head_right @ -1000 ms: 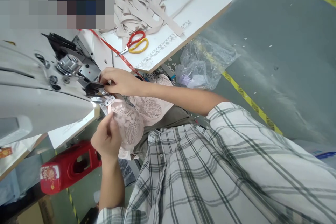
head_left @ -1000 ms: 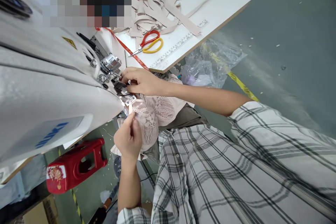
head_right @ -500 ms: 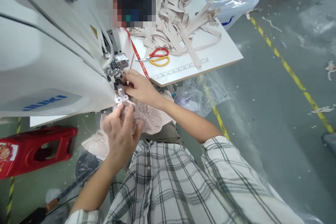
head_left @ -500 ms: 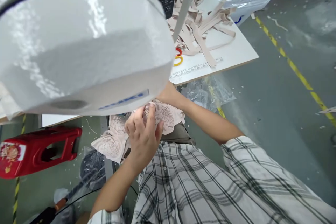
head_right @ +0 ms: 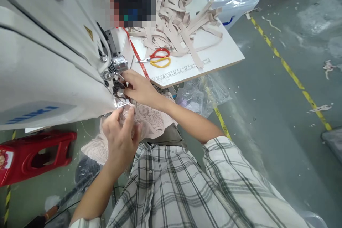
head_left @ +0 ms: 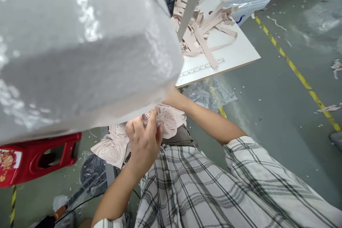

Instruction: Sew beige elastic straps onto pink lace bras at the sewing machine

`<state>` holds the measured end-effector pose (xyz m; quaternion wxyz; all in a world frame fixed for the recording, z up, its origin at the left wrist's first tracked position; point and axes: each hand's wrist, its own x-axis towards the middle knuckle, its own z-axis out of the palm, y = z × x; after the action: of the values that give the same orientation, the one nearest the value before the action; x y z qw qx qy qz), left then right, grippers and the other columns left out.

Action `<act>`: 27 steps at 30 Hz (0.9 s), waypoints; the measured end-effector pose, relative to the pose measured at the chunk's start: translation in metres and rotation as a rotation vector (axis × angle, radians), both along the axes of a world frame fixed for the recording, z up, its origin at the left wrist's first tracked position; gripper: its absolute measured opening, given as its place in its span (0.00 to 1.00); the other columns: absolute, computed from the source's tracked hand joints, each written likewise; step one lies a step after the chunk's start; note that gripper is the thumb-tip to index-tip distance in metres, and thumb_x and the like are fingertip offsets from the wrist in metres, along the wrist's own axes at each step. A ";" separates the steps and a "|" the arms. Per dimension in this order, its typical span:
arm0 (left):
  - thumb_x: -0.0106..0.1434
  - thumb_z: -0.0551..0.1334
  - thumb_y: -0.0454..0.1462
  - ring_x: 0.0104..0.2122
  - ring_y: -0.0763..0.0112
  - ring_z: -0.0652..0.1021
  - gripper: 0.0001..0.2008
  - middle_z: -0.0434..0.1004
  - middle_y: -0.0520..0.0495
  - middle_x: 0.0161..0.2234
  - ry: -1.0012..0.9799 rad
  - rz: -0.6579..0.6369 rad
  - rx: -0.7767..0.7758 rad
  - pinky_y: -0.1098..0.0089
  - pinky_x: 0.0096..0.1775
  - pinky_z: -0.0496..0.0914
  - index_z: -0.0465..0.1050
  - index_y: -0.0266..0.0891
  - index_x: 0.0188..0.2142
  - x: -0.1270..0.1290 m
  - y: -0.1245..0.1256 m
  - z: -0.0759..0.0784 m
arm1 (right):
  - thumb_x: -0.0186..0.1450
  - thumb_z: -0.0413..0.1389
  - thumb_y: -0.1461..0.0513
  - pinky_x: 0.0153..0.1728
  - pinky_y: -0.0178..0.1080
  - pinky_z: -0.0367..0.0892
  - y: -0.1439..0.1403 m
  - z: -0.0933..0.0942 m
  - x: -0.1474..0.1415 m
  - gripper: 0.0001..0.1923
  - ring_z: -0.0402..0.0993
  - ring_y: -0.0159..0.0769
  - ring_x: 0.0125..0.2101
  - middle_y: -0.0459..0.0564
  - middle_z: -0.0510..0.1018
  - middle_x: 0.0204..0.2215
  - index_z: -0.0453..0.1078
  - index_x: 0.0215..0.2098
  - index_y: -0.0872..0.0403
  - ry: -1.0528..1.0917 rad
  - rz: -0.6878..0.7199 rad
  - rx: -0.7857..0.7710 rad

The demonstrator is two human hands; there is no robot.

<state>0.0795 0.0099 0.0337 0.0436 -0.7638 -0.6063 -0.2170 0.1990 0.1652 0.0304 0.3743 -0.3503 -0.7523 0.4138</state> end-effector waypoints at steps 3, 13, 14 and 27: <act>0.67 0.64 0.39 0.58 0.46 0.67 0.23 0.65 0.25 0.57 -0.014 -0.009 0.011 0.50 0.58 0.61 0.71 0.33 0.60 0.000 0.001 0.000 | 0.61 0.52 0.68 0.46 0.44 0.74 -0.003 0.005 0.002 0.08 0.74 0.42 0.46 0.51 0.77 0.44 0.70 0.36 0.53 0.004 -0.009 -0.030; 0.66 0.64 0.39 0.58 0.48 0.68 0.23 0.66 0.27 0.57 -0.023 -0.015 0.005 0.50 0.59 0.61 0.71 0.34 0.60 0.001 0.002 0.001 | 0.62 0.54 0.65 0.43 0.42 0.71 0.006 -0.007 0.001 0.02 0.71 0.40 0.42 0.51 0.74 0.41 0.68 0.34 0.53 0.057 0.027 0.018; 0.66 0.64 0.39 0.58 0.47 0.68 0.24 0.66 0.27 0.57 -0.025 -0.011 0.008 0.50 0.59 0.61 0.71 0.34 0.60 0.001 0.002 0.000 | 0.62 0.54 0.65 0.42 0.41 0.70 0.008 -0.011 0.000 0.01 0.71 0.39 0.41 0.51 0.74 0.41 0.67 0.34 0.54 0.061 0.030 0.030; 0.68 0.61 0.45 0.56 0.52 0.71 0.23 0.71 0.34 0.53 -0.291 0.138 0.148 0.54 0.57 0.63 0.69 0.38 0.59 -0.030 0.002 -0.016 | 0.61 0.53 0.69 0.42 0.37 0.66 0.011 -0.020 -0.004 0.05 0.69 0.35 0.40 0.49 0.73 0.40 0.66 0.35 0.55 0.088 -0.015 0.085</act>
<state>0.0490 0.0116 0.0177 0.0264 -0.6756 -0.6396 -0.3658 0.1945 0.1762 0.0108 0.4247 -0.3210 -0.7493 0.3940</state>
